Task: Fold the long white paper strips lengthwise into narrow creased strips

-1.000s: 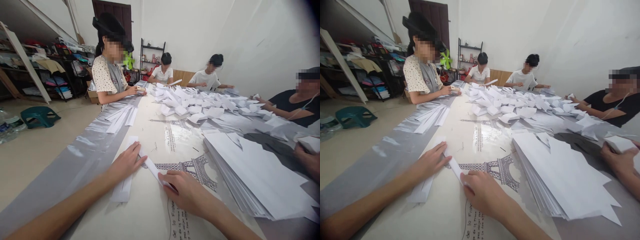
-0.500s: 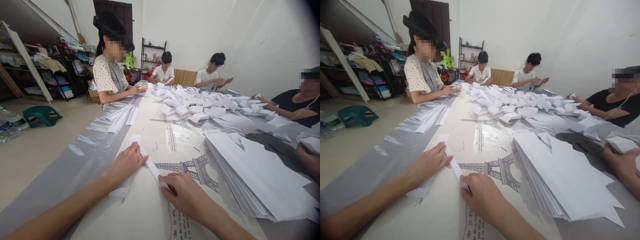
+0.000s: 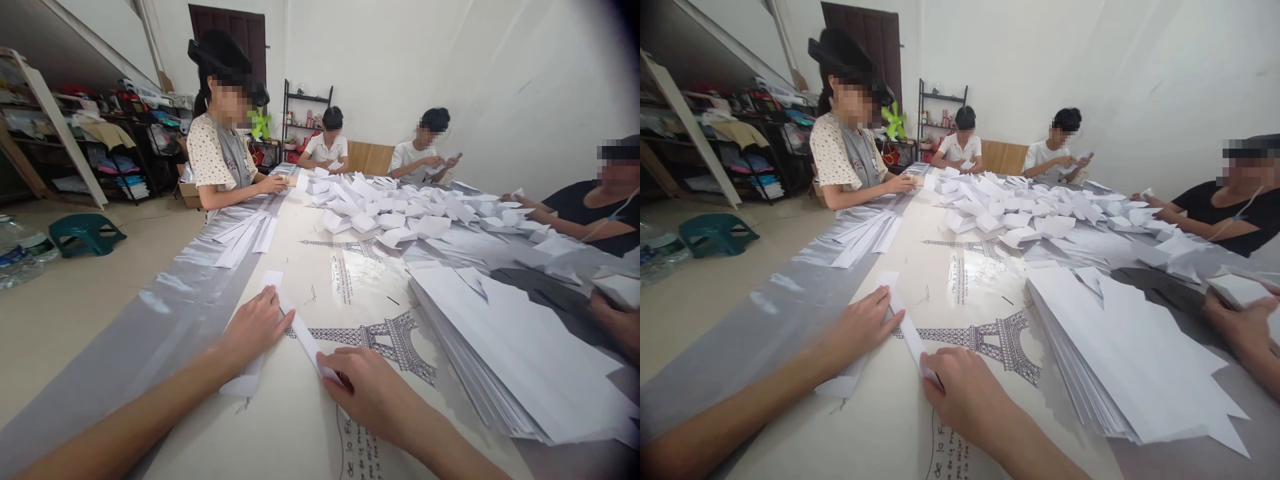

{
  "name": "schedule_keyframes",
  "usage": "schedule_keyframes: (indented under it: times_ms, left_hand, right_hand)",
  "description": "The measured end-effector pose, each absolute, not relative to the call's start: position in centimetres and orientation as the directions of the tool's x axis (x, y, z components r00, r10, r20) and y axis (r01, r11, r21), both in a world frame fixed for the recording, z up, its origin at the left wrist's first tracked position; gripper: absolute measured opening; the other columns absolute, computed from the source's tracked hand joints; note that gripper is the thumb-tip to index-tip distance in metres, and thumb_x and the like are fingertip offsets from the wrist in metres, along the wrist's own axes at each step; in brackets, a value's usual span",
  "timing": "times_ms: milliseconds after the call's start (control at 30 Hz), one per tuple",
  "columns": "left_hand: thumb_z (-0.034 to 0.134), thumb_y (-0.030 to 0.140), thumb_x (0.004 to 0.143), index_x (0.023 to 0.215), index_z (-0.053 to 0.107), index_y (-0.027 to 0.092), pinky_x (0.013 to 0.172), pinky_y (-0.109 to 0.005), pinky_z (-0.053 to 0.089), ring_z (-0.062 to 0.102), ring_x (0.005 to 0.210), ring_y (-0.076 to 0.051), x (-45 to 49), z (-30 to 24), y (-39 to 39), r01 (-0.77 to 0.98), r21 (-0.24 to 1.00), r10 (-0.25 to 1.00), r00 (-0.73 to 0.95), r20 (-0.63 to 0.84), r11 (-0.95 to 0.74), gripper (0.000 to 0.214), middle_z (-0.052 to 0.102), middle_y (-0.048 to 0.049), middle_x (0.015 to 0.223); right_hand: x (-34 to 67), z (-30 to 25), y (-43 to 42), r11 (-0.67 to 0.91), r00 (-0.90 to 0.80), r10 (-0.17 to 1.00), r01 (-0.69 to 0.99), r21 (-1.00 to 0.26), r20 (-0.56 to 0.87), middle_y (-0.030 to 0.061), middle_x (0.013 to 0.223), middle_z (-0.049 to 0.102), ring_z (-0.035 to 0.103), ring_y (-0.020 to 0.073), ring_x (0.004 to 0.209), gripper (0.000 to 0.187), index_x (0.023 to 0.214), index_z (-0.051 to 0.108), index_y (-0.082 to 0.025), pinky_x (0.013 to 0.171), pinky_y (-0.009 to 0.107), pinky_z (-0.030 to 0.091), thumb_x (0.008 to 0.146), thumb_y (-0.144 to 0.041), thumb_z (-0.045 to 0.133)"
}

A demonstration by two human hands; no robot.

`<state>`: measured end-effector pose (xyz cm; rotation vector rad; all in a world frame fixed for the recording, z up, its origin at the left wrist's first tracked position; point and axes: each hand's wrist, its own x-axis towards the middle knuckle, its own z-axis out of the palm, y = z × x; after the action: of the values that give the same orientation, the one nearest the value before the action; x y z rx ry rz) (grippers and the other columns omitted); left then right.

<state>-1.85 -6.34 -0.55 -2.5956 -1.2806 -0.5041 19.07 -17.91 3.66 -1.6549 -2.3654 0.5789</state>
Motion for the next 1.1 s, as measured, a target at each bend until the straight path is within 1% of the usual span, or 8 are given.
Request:
schedule_keyframes:
  times_ms: [167,333,533,633,733,867,1000,1100]
  left_hand:
    - [0.048,0.039,0.097,0.102,0.067,0.011,0.103,-0.048,0.046,0.056,0.121,-0.035,-1.8,-1.0,-6.1,0.775,-0.084,0.681,0.596,0.425,-0.626,0.034,0.067,-0.0214,0.114]
    - [0.049,0.04,0.095,0.109,0.065,0.006,0.105,-0.051,0.041,0.049,0.13,-0.041,-1.9,-0.8,-6.1,0.797,-0.065,0.714,0.57,0.405,-0.6,0.04,0.063,-0.0269,0.124]
    - [0.044,0.038,0.097,0.111,0.062,0.006,0.107,-0.054,0.037,0.036,0.14,-0.043,-1.7,-0.6,-6.3,0.805,-0.099,0.721,0.572,0.392,-0.585,0.04,0.061,-0.0272,0.128]
    - [0.041,0.041,0.097,0.122,0.057,0.003,0.111,-0.054,0.031,0.028,0.144,-0.042,-1.8,-0.7,-6.3,0.825,-0.08,0.764,0.551,0.335,-0.56,0.048,0.053,-0.0284,0.139]
    - [0.036,0.053,0.097,0.136,0.048,0.004,0.113,-0.058,0.026,0.023,0.147,-0.04,-2.0,-0.7,-5.9,0.851,0.015,0.83,0.509,0.228,-0.525,0.063,0.038,-0.0268,0.152]
    - [0.03,0.066,0.095,0.147,0.038,0.008,0.115,-0.059,0.02,0.016,0.149,-0.039,-2.4,-0.6,-5.5,0.87,0.106,0.876,0.47,0.11,-0.481,0.078,0.022,-0.0214,0.161]
    - [0.041,0.061,0.095,0.136,0.052,0.01,0.116,-0.06,0.019,0.021,0.148,-0.039,-2.1,-0.4,-5.8,0.857,0.036,0.831,0.488,0.268,-0.515,0.067,0.038,-0.0216,0.154]
    - [0.045,0.036,0.1,0.114,0.066,0.014,0.116,-0.049,0.029,0.045,0.135,-0.032,-1.5,-0.2,-6.4,0.756,-0.099,0.697,0.639,0.324,-0.647,0.034,0.06,-0.0181,0.133]
  right_hand:
    - [19.1,3.6,-17.9,0.297,-0.35,0.935,0.859,-0.417,-0.057,-0.0026,0.063,0.051,0.038,0.011,0.054,0.034,0.063,0.035,-0.019,0.056,0.027,0.027,0.095,-0.02,0.046]
    - [19.0,3.8,-17.8,0.306,-0.361,0.931,0.855,-0.42,-0.056,-0.0026,0.063,0.051,0.038,0.011,0.054,0.035,0.063,0.035,-0.019,0.056,0.027,0.026,0.097,-0.022,0.044]
    - [19.1,3.5,-17.8,0.32,-0.382,0.923,0.829,-0.459,-0.047,-0.0022,0.065,0.052,0.041,0.0113,0.056,0.035,0.064,0.039,-0.019,0.058,0.026,0.029,0.098,-0.023,0.042]
    - [19.1,3.3,-17.6,0.323,-0.381,0.924,0.821,-0.471,-0.031,-0.003,0.065,0.052,0.041,0.0115,0.056,0.029,0.067,0.044,-0.019,0.058,0.026,0.029,0.096,-0.02,0.044]
    - [18.9,3.0,-17.3,0.31,-0.364,0.931,0.809,-0.499,-0.012,-0.0039,0.065,0.051,0.042,0.0119,0.057,0.021,0.072,0.048,-0.02,0.057,0.026,0.03,0.092,-0.017,0.047]
    - [18.7,2.8,-16.9,0.307,-0.354,0.935,0.791,-0.53,0.012,-0.0051,0.063,0.048,0.041,0.0121,0.058,0.02,0.07,0.045,-0.02,0.058,0.025,0.03,0.089,-0.015,0.049]
    - [18.5,2.7,-16.8,0.323,-0.357,0.933,0.783,-0.532,0.041,-0.0051,0.062,0.048,0.041,0.012,0.058,0.021,0.069,0.043,-0.02,0.059,0.025,0.031,0.088,-0.013,0.049]
    - [18.5,2.6,-16.8,0.331,-0.359,0.932,0.784,-0.526,0.05,-0.0046,0.063,0.048,0.042,0.0123,0.059,0.021,0.069,0.043,-0.02,0.06,0.025,0.032,0.087,-0.012,0.049]
